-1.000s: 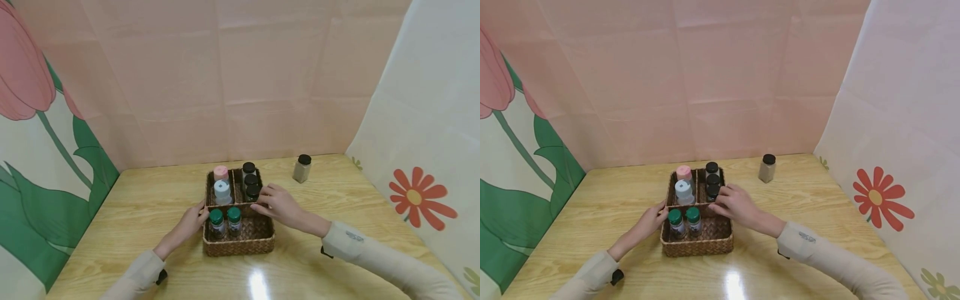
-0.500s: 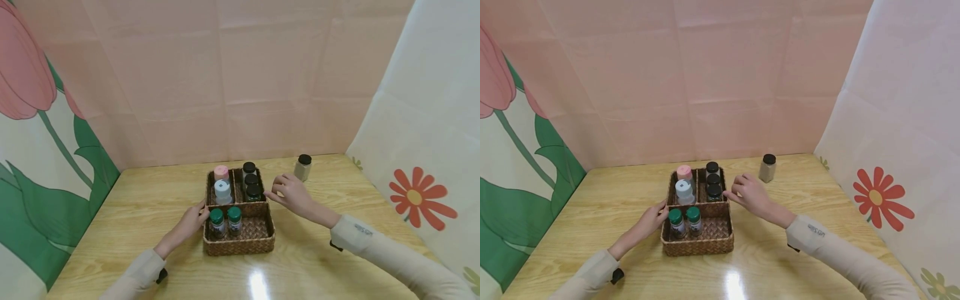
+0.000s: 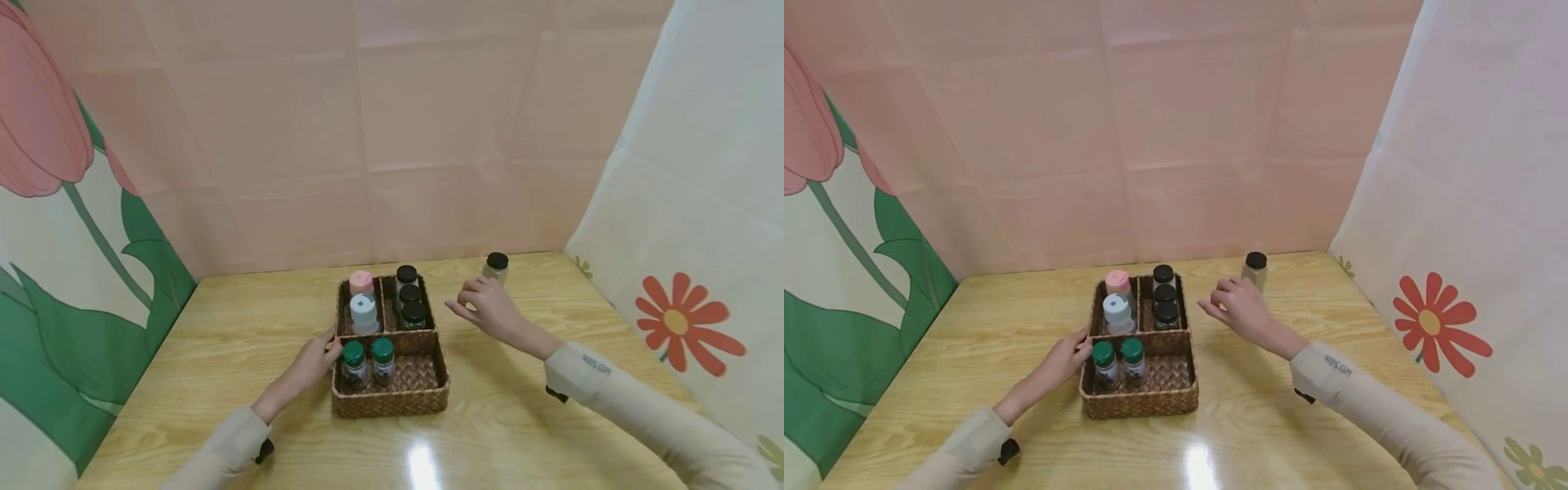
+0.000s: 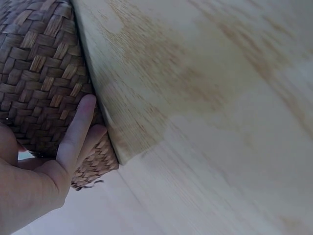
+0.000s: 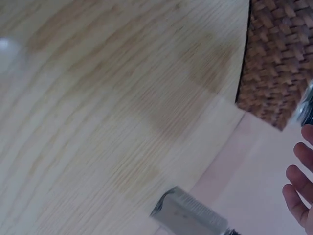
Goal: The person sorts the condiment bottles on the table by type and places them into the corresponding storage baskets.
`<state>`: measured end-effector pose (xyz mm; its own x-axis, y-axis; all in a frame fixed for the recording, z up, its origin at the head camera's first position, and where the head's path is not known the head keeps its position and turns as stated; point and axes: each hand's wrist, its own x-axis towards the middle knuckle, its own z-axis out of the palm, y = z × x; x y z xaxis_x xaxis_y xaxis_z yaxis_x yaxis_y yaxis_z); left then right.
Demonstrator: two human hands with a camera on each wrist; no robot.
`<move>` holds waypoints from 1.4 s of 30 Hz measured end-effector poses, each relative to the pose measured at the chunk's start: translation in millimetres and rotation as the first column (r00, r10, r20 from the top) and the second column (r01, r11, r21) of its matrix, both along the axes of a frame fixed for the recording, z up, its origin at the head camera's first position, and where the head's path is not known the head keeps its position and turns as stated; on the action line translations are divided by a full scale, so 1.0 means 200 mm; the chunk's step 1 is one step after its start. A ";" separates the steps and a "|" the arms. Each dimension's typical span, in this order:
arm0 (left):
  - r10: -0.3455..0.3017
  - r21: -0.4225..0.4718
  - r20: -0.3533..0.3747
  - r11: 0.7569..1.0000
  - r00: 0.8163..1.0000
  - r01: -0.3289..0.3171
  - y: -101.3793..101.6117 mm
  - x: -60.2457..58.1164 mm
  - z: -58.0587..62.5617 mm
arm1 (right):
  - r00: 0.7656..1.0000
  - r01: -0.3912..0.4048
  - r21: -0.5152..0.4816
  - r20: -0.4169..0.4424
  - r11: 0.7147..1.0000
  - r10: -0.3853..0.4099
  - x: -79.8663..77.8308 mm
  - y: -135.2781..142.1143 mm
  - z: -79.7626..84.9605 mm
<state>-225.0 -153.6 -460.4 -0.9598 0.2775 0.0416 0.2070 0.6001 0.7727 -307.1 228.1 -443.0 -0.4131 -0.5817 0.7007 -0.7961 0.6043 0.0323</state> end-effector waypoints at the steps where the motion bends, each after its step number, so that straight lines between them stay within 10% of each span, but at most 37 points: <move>1: -0.001 0.002 -0.001 1.000 1.000 0.001 0.00 0.00 0.00 | 1.000 0.007 0.004 -0.004 1.000 -0.007 -0.01 0.01 0.00; 27: 0.011 0.007 0.036 1.000 0.999 -0.011 0.00 0.00 0.00 | 0.948 0.316 0.058 0.025 0.947 -0.317 -0.23 0.25 0.00; 42: 0.020 0.000 0.039 1.000 0.999 -0.020 0.00 -0.01 -0.01 | 0.853 0.410 0.044 0.336 0.911 -0.400 -0.30 0.30 0.00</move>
<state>-226.6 -153.4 -462.9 -0.9660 0.2586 0.0040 0.1646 0.6030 0.7805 -366.5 288.9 -443.1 -0.8177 -0.2946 0.4945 -0.4414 0.8723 -0.2102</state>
